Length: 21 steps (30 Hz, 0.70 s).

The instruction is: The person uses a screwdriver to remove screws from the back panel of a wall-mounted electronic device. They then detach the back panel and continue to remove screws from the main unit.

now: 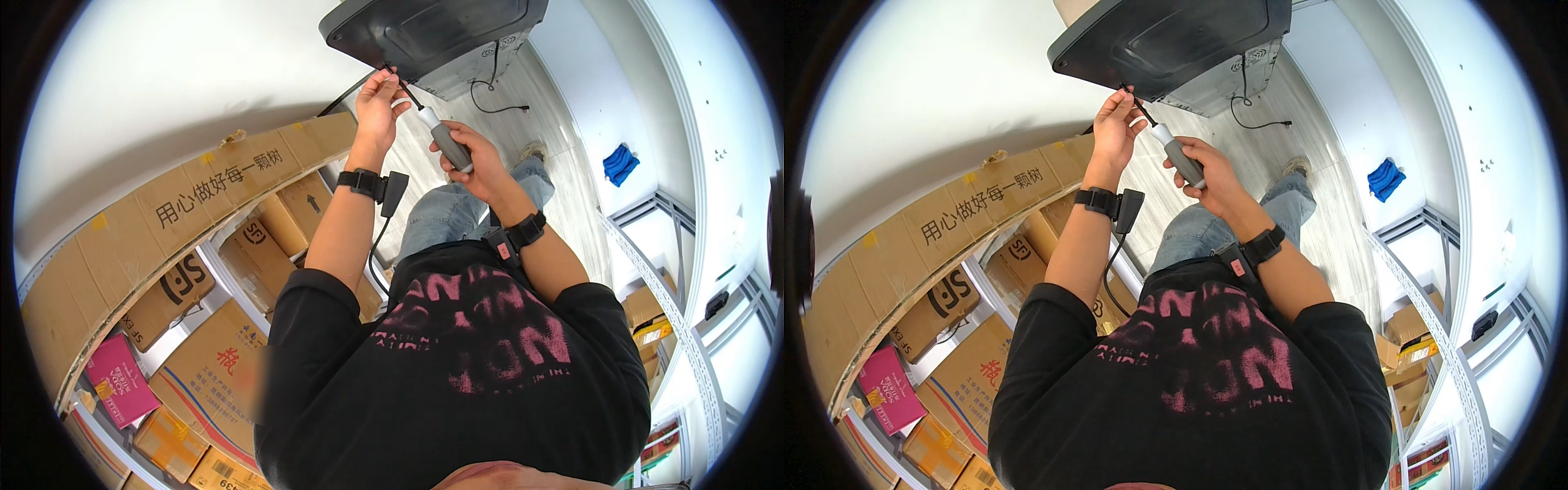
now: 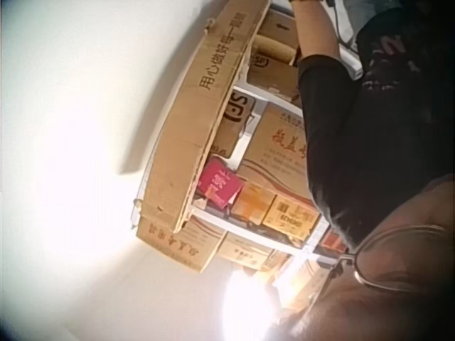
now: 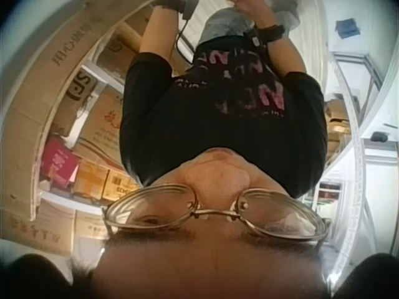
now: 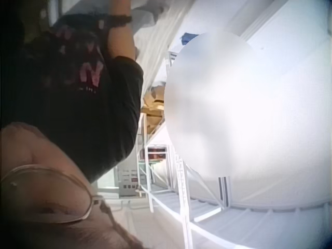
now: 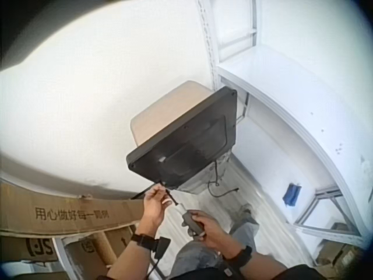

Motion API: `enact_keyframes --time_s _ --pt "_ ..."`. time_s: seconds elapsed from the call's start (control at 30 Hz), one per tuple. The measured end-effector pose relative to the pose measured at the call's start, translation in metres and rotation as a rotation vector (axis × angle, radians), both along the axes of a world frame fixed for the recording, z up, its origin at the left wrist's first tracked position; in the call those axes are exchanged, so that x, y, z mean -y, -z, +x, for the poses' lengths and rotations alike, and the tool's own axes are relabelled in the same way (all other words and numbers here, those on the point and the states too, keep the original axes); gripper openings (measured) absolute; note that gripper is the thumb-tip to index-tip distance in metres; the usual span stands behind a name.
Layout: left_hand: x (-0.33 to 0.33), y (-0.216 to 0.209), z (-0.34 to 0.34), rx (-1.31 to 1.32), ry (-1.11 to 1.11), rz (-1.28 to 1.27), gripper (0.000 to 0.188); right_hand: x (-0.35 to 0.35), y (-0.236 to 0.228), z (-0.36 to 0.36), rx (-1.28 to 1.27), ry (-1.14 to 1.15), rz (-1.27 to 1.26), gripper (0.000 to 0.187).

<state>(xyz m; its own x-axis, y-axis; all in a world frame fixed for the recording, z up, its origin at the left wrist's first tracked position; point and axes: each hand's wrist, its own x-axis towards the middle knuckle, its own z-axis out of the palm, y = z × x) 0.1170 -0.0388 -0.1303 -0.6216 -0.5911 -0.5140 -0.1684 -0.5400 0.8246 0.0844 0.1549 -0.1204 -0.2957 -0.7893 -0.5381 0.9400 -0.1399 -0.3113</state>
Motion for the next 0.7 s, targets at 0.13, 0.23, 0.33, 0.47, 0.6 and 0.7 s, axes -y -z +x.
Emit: enact_keyframes --time_s 0.13,0.23,0.33,0.47,0.6,0.7 --pt "0.0001 0.0002 -0.0003 0.003 0.002 -0.002 0.012 0.0003 0.0000 0.0007 0.003 -0.002 0.006 0.036" --pt "0.0003 0.0002 0.0003 0.003 0.004 -0.001 0.012 -0.0003 0.0011 0.0008 0.004 -0.004 0.004 0.036" --pt "-0.0003 -0.0011 -0.0004 -0.003 0.001 0.004 0.012 -0.0006 0.0005 0.0005 0.002 -0.001 0.002 0.036" --pt "-0.0002 -0.0013 0.0003 -0.004 0.002 0.021 0.012 -0.0018 0.0007 0.0003 0.012 -0.004 -0.006 0.036" --pt "0.0023 0.0013 0.0027 0.007 0.024 0.013 0.010 -0.0044 0.0052 0.0011 0.030 -0.004 -0.016 0.037" --pt "0.0010 0.0035 0.0028 0.001 0.014 0.021 0.011 -0.0056 0.0069 0.0009 0.007 -0.019 -0.029 0.037"
